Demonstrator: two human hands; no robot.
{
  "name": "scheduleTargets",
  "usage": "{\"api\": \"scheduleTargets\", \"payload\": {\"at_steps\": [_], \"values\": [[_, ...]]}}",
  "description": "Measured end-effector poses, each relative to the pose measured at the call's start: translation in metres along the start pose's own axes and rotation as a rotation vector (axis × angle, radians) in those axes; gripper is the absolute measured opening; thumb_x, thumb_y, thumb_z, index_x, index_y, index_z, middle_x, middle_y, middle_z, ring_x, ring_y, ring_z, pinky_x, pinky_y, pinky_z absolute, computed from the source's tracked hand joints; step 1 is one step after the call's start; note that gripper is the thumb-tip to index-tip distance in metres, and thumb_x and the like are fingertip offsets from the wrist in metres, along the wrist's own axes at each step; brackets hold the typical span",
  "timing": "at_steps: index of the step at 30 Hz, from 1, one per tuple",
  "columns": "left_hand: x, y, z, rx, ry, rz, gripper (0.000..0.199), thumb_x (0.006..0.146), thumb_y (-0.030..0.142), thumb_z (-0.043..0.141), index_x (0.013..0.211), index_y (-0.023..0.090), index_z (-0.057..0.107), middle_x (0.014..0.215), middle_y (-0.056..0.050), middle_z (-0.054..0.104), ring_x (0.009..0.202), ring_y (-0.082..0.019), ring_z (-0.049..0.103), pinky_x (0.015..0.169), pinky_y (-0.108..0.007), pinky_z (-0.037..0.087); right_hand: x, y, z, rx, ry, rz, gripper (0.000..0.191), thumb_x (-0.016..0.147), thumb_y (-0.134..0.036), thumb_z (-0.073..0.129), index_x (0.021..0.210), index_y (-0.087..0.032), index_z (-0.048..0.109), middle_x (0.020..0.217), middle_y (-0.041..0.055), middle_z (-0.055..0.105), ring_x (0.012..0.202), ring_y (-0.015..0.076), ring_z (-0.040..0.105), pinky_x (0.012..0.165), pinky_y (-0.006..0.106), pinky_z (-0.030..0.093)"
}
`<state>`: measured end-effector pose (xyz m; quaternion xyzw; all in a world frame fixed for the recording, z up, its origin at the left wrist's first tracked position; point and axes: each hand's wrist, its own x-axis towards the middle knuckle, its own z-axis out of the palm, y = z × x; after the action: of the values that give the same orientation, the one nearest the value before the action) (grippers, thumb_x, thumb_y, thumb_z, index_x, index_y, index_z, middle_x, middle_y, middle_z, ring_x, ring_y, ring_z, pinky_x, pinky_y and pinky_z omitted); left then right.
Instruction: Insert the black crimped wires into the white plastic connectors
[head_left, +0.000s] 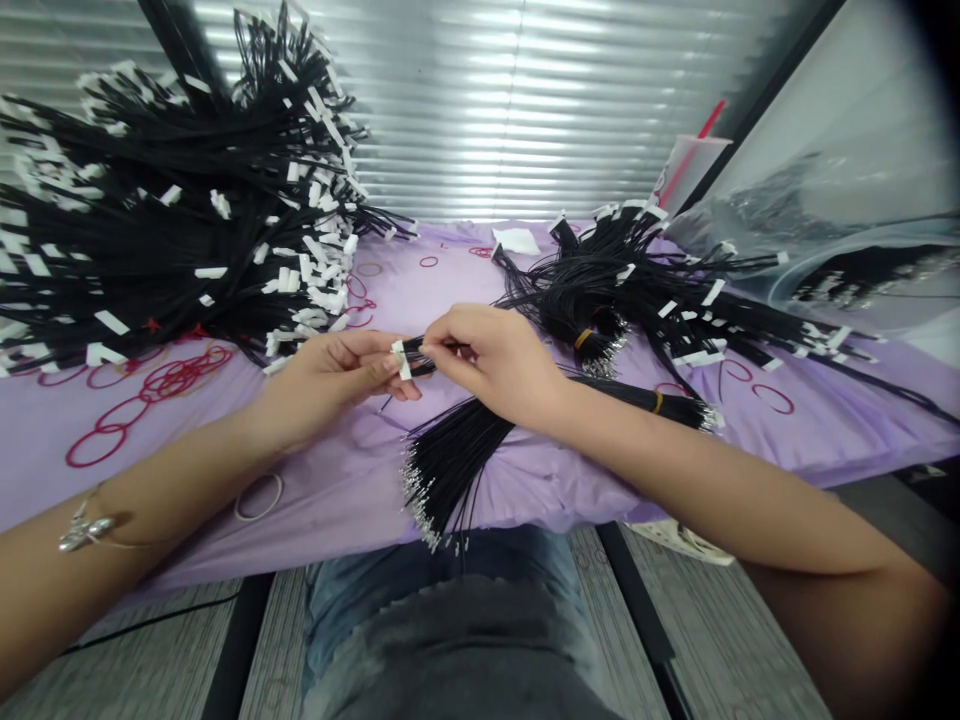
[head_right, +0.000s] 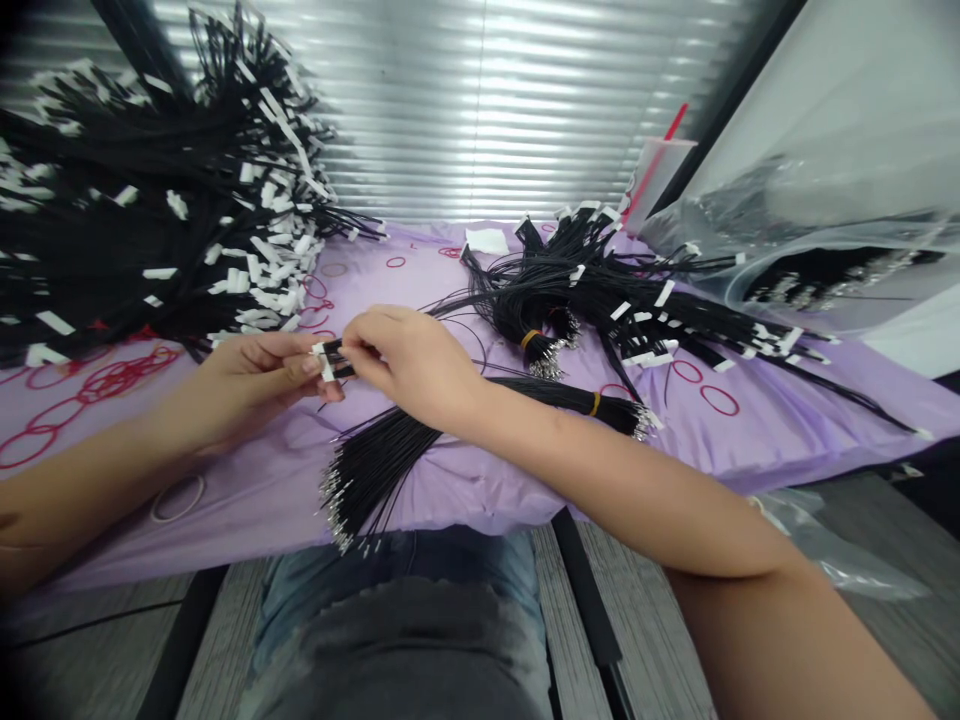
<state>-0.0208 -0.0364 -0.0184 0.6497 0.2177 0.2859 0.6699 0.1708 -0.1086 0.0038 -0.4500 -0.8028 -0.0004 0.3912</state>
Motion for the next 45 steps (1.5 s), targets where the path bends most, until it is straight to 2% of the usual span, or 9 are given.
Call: {"api": "scheduleTargets", "payload": {"at_steps": [2,4,8,10,15,18,29,36,45], "values": [[0.003,0.001,-0.001,-0.03,0.051,0.029,0.02,0.079,0.026,0.072,0.096,0.016,0.075,0.08,-0.005,0.073,0.068,-0.01,0.067,0.073,-0.019,0.056,0.001,-0.004,-0.007,-0.099,0.11,-0.088,0.022,0.091,-0.025,0.047,0.085,-0.014,0.065,0.095,0.0056,0.063,0.087,0.0109,0.053,0.082,0.025,0.04],[0.008,0.001,-0.003,-0.073,0.126,0.038,0.018,0.076,0.023,0.075,0.092,0.014,0.075,0.083,-0.005,0.073,0.065,-0.009,0.065,0.073,-0.021,0.056,-0.001,-0.007,-0.01,-0.117,0.144,-0.128,0.025,0.093,-0.027,0.043,0.089,-0.016,0.065,0.103,0.006,0.061,0.095,0.0119,0.052,0.088,0.027,0.04],[0.014,0.0,-0.011,-0.135,0.196,0.001,0.018,0.073,0.021,0.077,0.087,0.011,0.072,0.076,-0.005,0.07,0.064,-0.009,0.064,0.07,-0.021,0.055,-0.006,-0.008,0.002,-0.019,-0.117,-0.115,0.025,0.093,-0.029,0.043,0.091,-0.015,0.064,0.086,0.0038,0.061,0.082,0.0101,0.053,0.075,0.023,0.041],[0.013,0.0,-0.011,-0.139,0.185,-0.005,0.023,0.073,0.022,0.077,0.092,0.011,0.072,0.079,-0.005,0.071,0.065,-0.01,0.065,0.071,-0.021,0.055,-0.007,-0.005,0.009,0.021,-0.146,-0.062,0.02,0.089,-0.025,0.048,0.085,-0.013,0.063,0.079,0.0024,0.06,0.074,0.0084,0.05,0.07,0.021,0.039],[0.006,0.001,-0.005,-0.111,0.074,0.019,0.023,0.075,0.021,0.075,0.097,0.013,0.071,0.085,-0.006,0.072,0.069,-0.012,0.067,0.073,-0.024,0.056,-0.001,0.001,0.006,0.159,0.025,0.16,0.013,0.08,-0.021,0.054,0.073,-0.012,0.06,0.062,-0.0038,0.05,0.059,0.0038,0.04,0.062,0.018,0.032],[0.003,0.001,-0.002,-0.101,0.048,0.011,0.02,0.078,0.02,0.073,0.096,0.014,0.07,0.077,-0.004,0.072,0.067,-0.012,0.067,0.072,-0.024,0.056,0.0,0.002,0.002,0.163,-0.009,0.222,0.012,0.076,-0.02,0.057,0.069,-0.011,0.061,0.058,-0.0051,0.046,0.056,0.0032,0.036,0.06,0.019,0.029],[0.002,0.001,-0.002,-0.035,0.044,-0.008,0.02,0.077,0.024,0.074,0.095,0.015,0.071,0.078,-0.004,0.072,0.068,-0.012,0.069,0.073,-0.023,0.056,0.001,0.002,0.0,0.268,-0.087,0.25,0.011,0.071,-0.019,0.056,0.066,-0.011,0.062,0.056,-0.0057,0.046,0.053,0.0018,0.037,0.055,0.018,0.029],[0.002,-0.001,-0.004,0.038,0.042,-0.004,0.021,0.08,0.025,0.071,0.099,0.016,0.071,0.074,-0.005,0.072,0.07,-0.014,0.069,0.075,-0.024,0.057,0.0,0.004,0.001,0.373,-0.142,0.356,0.012,0.074,-0.02,0.057,0.071,-0.01,0.062,0.054,-0.0061,0.043,0.05,0.0015,0.034,0.049,0.017,0.025],[0.004,-0.002,-0.004,-0.022,0.058,-0.001,0.025,0.077,0.026,0.074,0.099,0.016,0.07,0.078,-0.004,0.074,0.069,-0.012,0.07,0.073,-0.019,0.057,0.001,0.007,0.006,0.354,-0.148,0.299,0.01,0.074,-0.017,0.055,0.07,-0.011,0.061,0.056,-0.0061,0.045,0.052,0.002,0.036,0.053,0.017,0.027]]}}
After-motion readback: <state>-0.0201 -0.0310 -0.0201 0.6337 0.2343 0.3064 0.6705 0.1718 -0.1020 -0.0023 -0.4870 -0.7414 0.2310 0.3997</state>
